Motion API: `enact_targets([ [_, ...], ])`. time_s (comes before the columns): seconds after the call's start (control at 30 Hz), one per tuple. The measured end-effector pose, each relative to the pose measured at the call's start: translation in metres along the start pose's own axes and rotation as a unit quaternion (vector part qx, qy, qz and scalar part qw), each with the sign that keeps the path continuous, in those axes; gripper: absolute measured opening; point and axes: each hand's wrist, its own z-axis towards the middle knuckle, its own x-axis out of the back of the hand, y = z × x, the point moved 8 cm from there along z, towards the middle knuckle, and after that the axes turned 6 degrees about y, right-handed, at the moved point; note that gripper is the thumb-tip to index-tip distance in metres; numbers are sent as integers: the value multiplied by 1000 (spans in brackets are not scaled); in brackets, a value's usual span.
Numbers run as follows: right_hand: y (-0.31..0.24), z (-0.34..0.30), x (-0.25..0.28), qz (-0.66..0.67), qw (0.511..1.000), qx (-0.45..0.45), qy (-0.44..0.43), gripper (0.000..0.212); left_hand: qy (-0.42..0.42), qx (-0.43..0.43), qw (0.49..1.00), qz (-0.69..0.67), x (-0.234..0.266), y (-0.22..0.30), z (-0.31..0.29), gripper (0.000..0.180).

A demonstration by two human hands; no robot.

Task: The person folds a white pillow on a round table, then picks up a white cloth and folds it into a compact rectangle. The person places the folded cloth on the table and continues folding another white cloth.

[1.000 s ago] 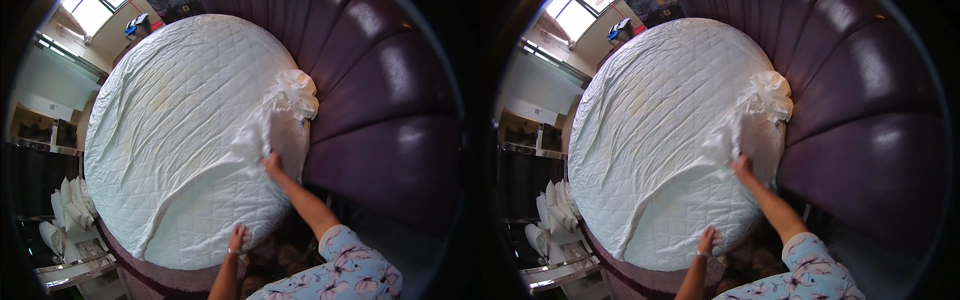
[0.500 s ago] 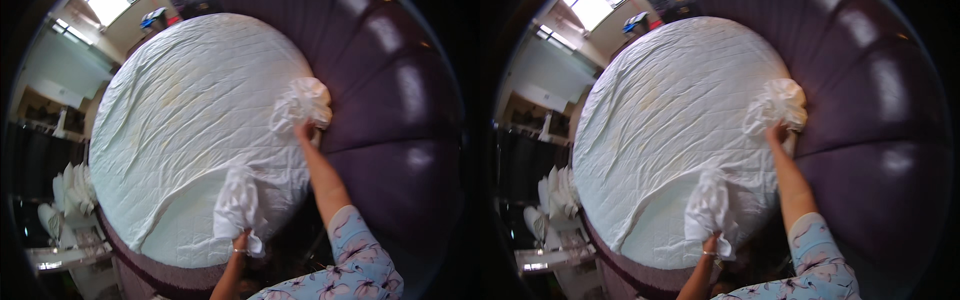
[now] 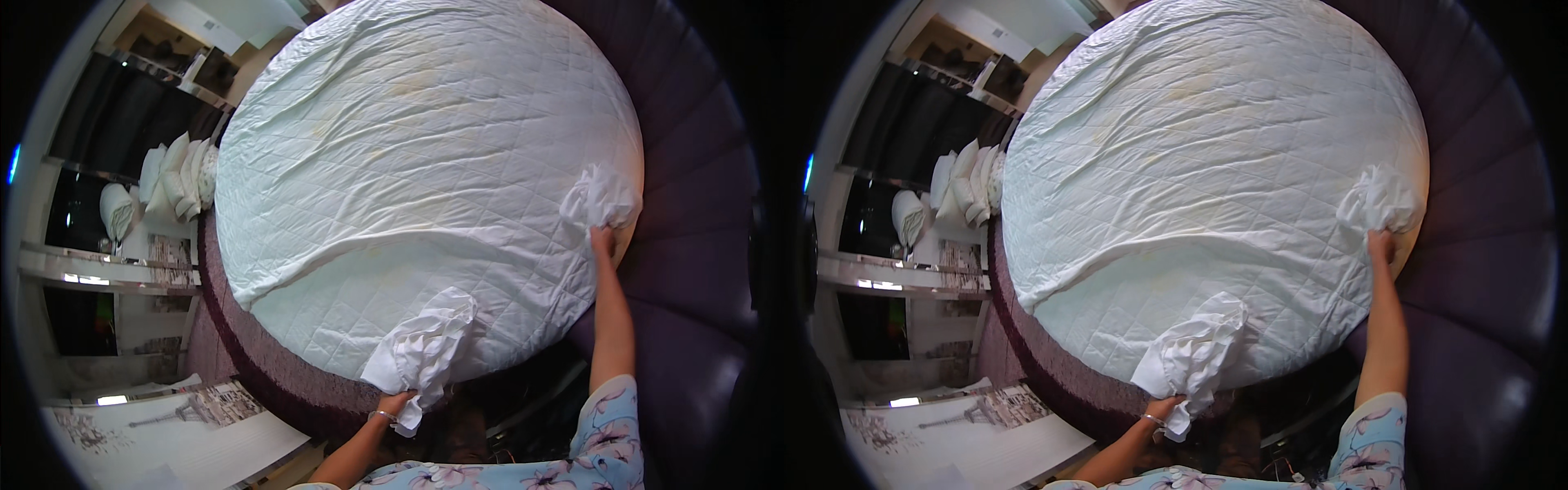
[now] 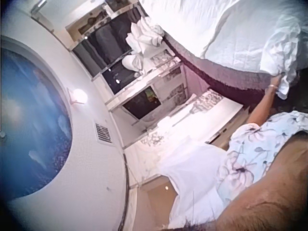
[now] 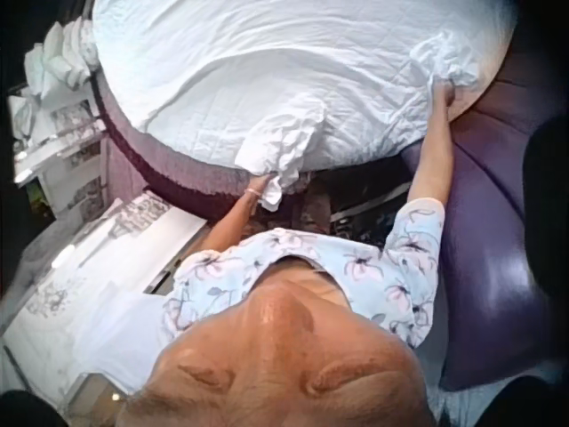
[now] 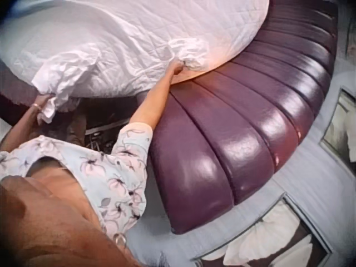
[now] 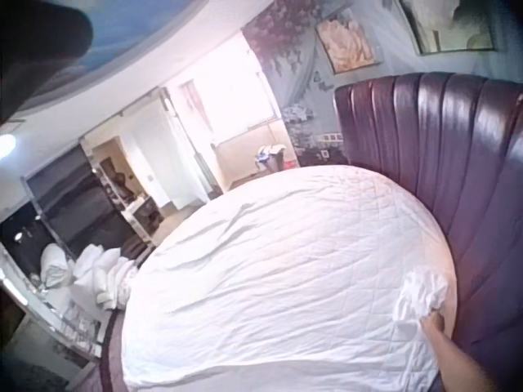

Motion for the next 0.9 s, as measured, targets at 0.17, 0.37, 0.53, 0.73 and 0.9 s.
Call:
enact_targets([
  [0.17, -99, -203, -68, 186, 957, 123, -187, 29, -53, 27, 997, -51, -1, -8, -5, 40],
  [0.37, -154, -545, -98, 189, 834, 119, -504, 34, -94, 39, 975, -197, 56, -38, 14, 39],
  [0.53, -148, -678, -110, 202, 774, -54, -598, 30, -94, -76, 972, -201, 163, -69, 22, 38],
  [0.73, -231, -737, -85, 289, 773, -114, -554, 19, -117, -129, 956, -234, 276, -112, 26, 42],
  [0.9, -305, -836, -71, 296, 770, -111, -555, 22, -60, -187, 943, -269, 426, -111, -3, 44],
])
